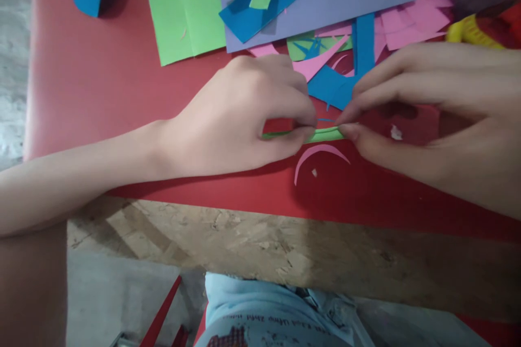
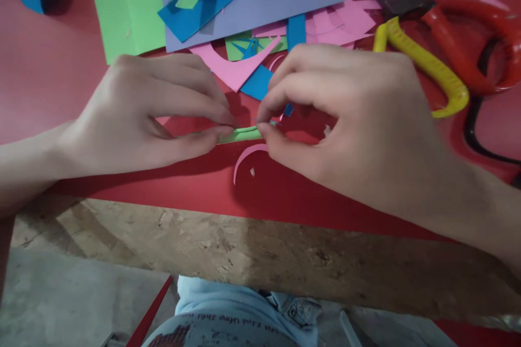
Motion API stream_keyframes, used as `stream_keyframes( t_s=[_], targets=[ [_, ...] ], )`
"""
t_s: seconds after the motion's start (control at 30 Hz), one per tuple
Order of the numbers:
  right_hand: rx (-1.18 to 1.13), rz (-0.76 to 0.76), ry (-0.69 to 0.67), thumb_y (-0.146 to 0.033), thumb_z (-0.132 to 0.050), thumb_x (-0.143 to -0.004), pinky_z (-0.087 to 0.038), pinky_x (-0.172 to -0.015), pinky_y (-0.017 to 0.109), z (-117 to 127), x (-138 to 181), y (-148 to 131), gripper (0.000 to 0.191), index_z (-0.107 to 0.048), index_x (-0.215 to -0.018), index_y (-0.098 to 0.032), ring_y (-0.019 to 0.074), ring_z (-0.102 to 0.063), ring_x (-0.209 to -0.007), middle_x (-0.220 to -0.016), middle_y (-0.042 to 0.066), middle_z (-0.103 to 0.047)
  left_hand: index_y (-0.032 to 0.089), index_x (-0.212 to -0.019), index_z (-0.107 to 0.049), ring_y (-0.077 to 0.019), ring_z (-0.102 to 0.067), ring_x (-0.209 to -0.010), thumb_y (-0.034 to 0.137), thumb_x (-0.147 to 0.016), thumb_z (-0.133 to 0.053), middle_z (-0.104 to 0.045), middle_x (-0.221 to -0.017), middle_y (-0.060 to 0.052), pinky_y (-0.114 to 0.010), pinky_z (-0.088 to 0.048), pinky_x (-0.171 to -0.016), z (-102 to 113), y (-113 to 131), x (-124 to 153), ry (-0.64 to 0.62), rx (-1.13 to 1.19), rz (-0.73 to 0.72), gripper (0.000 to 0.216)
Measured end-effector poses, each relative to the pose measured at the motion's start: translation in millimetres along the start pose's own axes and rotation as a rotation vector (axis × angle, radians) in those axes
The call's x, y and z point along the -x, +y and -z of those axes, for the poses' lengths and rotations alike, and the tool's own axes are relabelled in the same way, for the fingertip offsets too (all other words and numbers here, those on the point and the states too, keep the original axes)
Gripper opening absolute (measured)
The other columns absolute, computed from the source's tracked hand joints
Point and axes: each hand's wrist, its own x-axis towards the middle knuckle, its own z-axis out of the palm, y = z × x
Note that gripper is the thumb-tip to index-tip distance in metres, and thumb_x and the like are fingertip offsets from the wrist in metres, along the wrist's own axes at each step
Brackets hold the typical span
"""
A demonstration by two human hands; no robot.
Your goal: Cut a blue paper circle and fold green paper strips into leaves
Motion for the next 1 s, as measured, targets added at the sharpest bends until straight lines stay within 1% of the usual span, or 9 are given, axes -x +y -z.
stream_keyframes(
  t_s=[0.1,0.17,0.3,0.53,0.63,0.73,0.83,0.9,1.0],
  targets=[
    [-0.115,-0.069,0.011,-0.03,-0.056,-0.085,-0.041,-0.054,0.029,5.1,-3.7,0.2,0.012,-0.059,-0.076,-0.023,0.0061,-0.053,-0.067,-0.078,-0.005,-0.06,0.017,-0.072,-0.071,-0.0141,-0.065,-0.073,0.019,-0.082,-0.06,-0.073,-0.076,-0.003,-0.027,-0.049,-0.067,5.7,6.6,-1.0,0.029,0.278,0.127,0.015],
    [-0.163,-0.121,0.0,-0.033,-0.058,-0.084,-0.042,-0.05,0.025,8.4,-5.0,-0.6,0.014,-0.06,-0.073,-0.023,0.0052,-0.055,-0.065,-0.074,-0.007,-0.061,0.017,-0.073,-0.072,-0.014,-0.066,-0.073,0.018,-0.08,-0.061,-0.074,-0.076,-0.001,-0.026,-0.051,-0.066,8.2,10.1,-2.8,0.003,0.381,0.201,0.013],
    [-0.225,-0.257,0.008,-0.041,-0.061,-0.081,-0.038,-0.043,0.019,15.8,-9.0,-4.0,0.021,-0.063,-0.07,-0.023,0.0043,-0.055,-0.059,-0.065,-0.007,-0.06,0.016,-0.08,-0.073,-0.0127,-0.065,-0.07,0.016,-0.081,-0.059,-0.075,-0.076,0.0,-0.023,-0.052,-0.063,10.8,13.5,-9.3,-0.066,0.467,0.247,0.015],
    [-0.284,-0.347,-0.036,-0.044,-0.062,-0.079,-0.037,-0.042,0.017,29.9,-18.1,-3.3,0.022,-0.067,-0.077,-0.022,0.0063,-0.056,-0.059,-0.065,-0.003,-0.059,0.013,-0.069,-0.068,-0.0071,-0.061,-0.064,0.012,-0.077,-0.059,-0.068,-0.067,0.003,-0.015,-0.048,-0.059,11.2,16.6,-19.7,0.037,0.628,0.317,0.012],
    [-0.281,-0.321,-0.019,-0.044,-0.062,-0.079,-0.038,-0.044,0.017,31.8,-17.5,-2.5,0.021,-0.068,-0.078,-0.024,0.0072,-0.058,-0.063,-0.071,-0.004,-0.062,0.014,-0.064,-0.065,-0.0064,-0.057,-0.061,0.01,-0.075,-0.059,-0.068,-0.066,0.002,-0.017,-0.047,-0.056,10.0,15.7,-19.9,0.083,0.652,0.291,0.013],
    [-0.268,-0.25,-0.009,-0.039,-0.064,-0.078,-0.04,-0.046,0.019,30.7,-15.7,-2.3,0.012,-0.069,-0.08,-0.028,0.0071,-0.056,-0.064,-0.072,-0.005,-0.062,0.015,-0.061,-0.062,-0.0056,-0.053,-0.058,0.006,-0.071,-0.057,-0.065,-0.062,0.002,-0.017,-0.046,-0.054,8.9,15.2,-18.8,0.096,0.665,0.268,0.014],
    [-0.283,-0.181,-0.022,-0.031,-0.064,-0.077,-0.039,-0.041,0.017,27.4,-14.8,-1.4,0.005,-0.069,-0.08,-0.031,0.0049,-0.052,-0.058,-0.066,-0.007,-0.06,0.014,-0.06,-0.06,-0.0038,-0.05,-0.056,0.003,-0.067,-0.054,-0.061,-0.059,0.003,-0.016,-0.044,-0.053,8.5,16.7,-17.4,0.038,0.619,0.285,0.015],
    [-0.306,-0.11,-0.021,-0.024,-0.064,-0.076,-0.036,-0.038,0.014,25.2,-14.7,-0.8,0.008,-0.068,-0.077,-0.031,0.0032,-0.048,-0.054,-0.062,-0.008,-0.059,0.013,-0.06,-0.059,-0.0022,-0.048,-0.054,0.001,-0.065,-0.052,-0.058,-0.057,0.005,-0.014,-0.042,-0.053,8.4,17.7,-16.6,-0.002,0.582,0.308,0.015],
    [-0.335,-0.088,-0.03,-0.024,-0.065,-0.075,-0.033,-0.034,0.012,23.2,-14.7,-2.9,0.006,-0.067,-0.071,-0.028,0.0023,-0.046,-0.048,-0.057,-0.009,-0.058,0.014,-0.059,-0.058,-0.0007,-0.045,-0.051,0.001,-0.064,-0.052,-0.054,-0.056,0.008,-0.014,-0.039,-0.055,7.7,17.7,-15.7,-0.012,0.527,0.27,0.015]
  ],
)
